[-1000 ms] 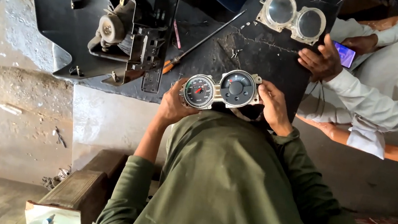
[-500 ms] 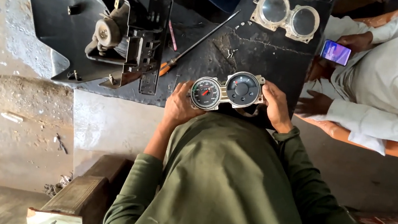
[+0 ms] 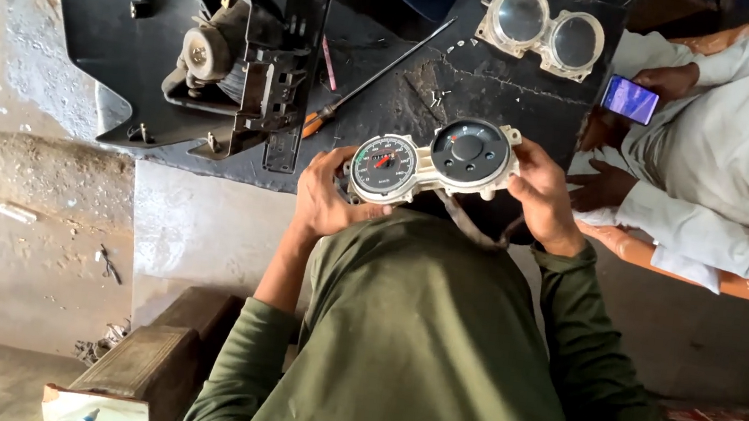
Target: The person sits at a workbench in a motorcycle repair shop and uses a screwdriver to unscrew fasteners on a motorcycle speedometer and instrument cluster. They then lift off the clear plastic lens cover, handle the gauge face and internal components, and reposition the cluster parts on the bench.
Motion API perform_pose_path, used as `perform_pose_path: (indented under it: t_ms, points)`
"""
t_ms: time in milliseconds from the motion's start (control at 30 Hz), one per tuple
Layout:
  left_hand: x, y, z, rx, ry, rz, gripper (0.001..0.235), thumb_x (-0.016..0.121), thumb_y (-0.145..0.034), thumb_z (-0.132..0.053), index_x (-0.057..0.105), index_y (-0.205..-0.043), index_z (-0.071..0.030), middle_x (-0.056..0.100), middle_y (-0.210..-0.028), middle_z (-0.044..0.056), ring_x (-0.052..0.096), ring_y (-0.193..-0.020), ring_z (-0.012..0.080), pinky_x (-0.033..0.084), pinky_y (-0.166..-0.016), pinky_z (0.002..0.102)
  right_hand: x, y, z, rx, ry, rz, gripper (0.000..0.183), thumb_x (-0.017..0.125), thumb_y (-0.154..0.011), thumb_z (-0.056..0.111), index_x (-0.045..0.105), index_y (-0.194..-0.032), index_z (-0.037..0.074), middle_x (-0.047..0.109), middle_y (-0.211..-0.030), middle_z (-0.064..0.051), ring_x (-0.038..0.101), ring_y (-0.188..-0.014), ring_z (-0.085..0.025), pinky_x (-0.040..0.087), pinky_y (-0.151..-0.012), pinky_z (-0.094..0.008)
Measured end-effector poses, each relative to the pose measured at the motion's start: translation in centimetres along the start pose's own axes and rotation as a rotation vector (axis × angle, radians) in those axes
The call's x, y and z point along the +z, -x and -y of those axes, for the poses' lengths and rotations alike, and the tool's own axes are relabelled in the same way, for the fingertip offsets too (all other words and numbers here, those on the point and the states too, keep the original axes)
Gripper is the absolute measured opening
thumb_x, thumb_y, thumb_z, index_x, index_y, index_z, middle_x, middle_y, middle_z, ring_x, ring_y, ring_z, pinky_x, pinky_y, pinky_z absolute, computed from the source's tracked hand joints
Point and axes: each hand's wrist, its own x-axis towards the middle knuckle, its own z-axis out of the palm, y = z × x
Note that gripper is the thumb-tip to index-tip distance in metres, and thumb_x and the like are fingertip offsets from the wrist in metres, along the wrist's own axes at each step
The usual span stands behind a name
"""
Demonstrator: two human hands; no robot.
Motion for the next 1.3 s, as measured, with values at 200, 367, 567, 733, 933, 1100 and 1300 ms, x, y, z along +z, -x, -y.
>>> perform_pose_path:
  t_ms: [200, 367, 567, 733, 933, 1100, 1300]
  points:
    - [-1.7, -0.6, -1.9, -0.055, 0.192, 0.034, 0.090, 0.093, -0.059, -0.060, 0.069, -0.119, 0.002, 0.076, -0.105, 0.015, 0.076, -0.098, 0.0252, 0.058, -0.089, 0.037, 0.0, 0.2, 0.1, 0.010, 0.087, -0.013, 0.068, 0.083, -0.090, 0.021, 0.047, -0.141, -0.005, 0.061, -0.135, -0.012, 0.057, -0.130, -0.020, 0.043, -0.115, -0.037]
    - [-2.1, -0.4, -1.9, -0.080, 0.178, 0.026, 0.087, 0.092, -0.061, -0.055, 0.068, -0.122, 0.004, 0.076, -0.110, 0.018, 0.075, -0.102, 0.0274, 0.057, -0.092, 0.036, -0.7, 0.5, -0.8, 0.013, 0.075, -0.039, 0.068, 0.084, -0.090, 0.025, 0.048, -0.139, -0.005, 0.061, -0.133, -0.011, 0.058, -0.127, -0.019, 0.044, -0.112, -0.035]
    - [-2.5, -0.5, -2.5, 0.014, 0.223, 0.081, 0.087, 0.093, -0.068, -0.044, 0.062, -0.132, 0.006, 0.074, -0.118, 0.020, 0.074, -0.112, 0.0302, 0.056, -0.098, 0.038, -0.7, 0.0, 0.2, -0.002, 0.106, -0.087, 0.073, 0.083, -0.091, 0.037, 0.051, -0.139, -0.007, 0.064, -0.126, -0.011, 0.060, -0.118, -0.017, 0.047, -0.105, -0.032]
    - [-3.1, -0.4, -3.7, 0.035, 0.241, 0.114, 0.089, 0.094, -0.066, -0.036, 0.058, -0.135, 0.007, 0.071, -0.121, 0.020, 0.073, -0.112, 0.0264, 0.058, -0.096, 0.036, -0.9, -0.3, 0.4, -0.021, 0.080, -0.081, 0.078, 0.081, -0.093, 0.043, 0.050, -0.142, -0.009, 0.065, -0.126, -0.010, 0.060, -0.117, -0.015, 0.046, -0.104, -0.029]
    - [-3.5, -0.4, -5.2, -0.020, 0.265, 0.101, 0.082, 0.097, -0.067, -0.041, 0.067, -0.127, 0.005, 0.077, -0.108, 0.013, 0.076, -0.094, 0.0146, 0.061, -0.085, 0.029, -0.9, -1.0, 1.1, 0.003, -0.049, -0.087, 0.069, 0.073, -0.099, 0.046, 0.054, -0.137, -0.009, 0.066, -0.114, -0.009, 0.061, -0.100, -0.015, 0.049, -0.089, -0.030]
    - [-3.1, -0.3, -5.3, -0.123, 0.207, 0.020, 0.074, 0.097, -0.064, -0.047, 0.075, -0.113, 0.005, 0.073, -0.078, 0.007, 0.055, -0.064, 0.0068, 0.047, -0.058, 0.025, 0.2, -1.8, 3.5, 0.117, -0.042, -0.111, 0.053, 0.062, -0.105, 0.046, 0.062, -0.122, -0.004, 0.068, -0.105, -0.009, 0.062, -0.092, -0.016, 0.050, -0.082, -0.031]
    - [-2.8, -0.4, -4.1, -0.134, 0.356, -0.014, 0.073, 0.093, -0.070, -0.049, 0.074, -0.113, 0.007, 0.075, -0.083, 0.007, 0.063, -0.069, 0.0052, 0.052, -0.062, 0.023, 1.9, -2.5, 5.9, 0.172, 0.026, -0.120, 0.048, 0.058, -0.109, 0.045, 0.065, -0.118, -0.002, 0.067, -0.103, -0.007, 0.060, -0.089, -0.015, 0.050, -0.080, -0.031]
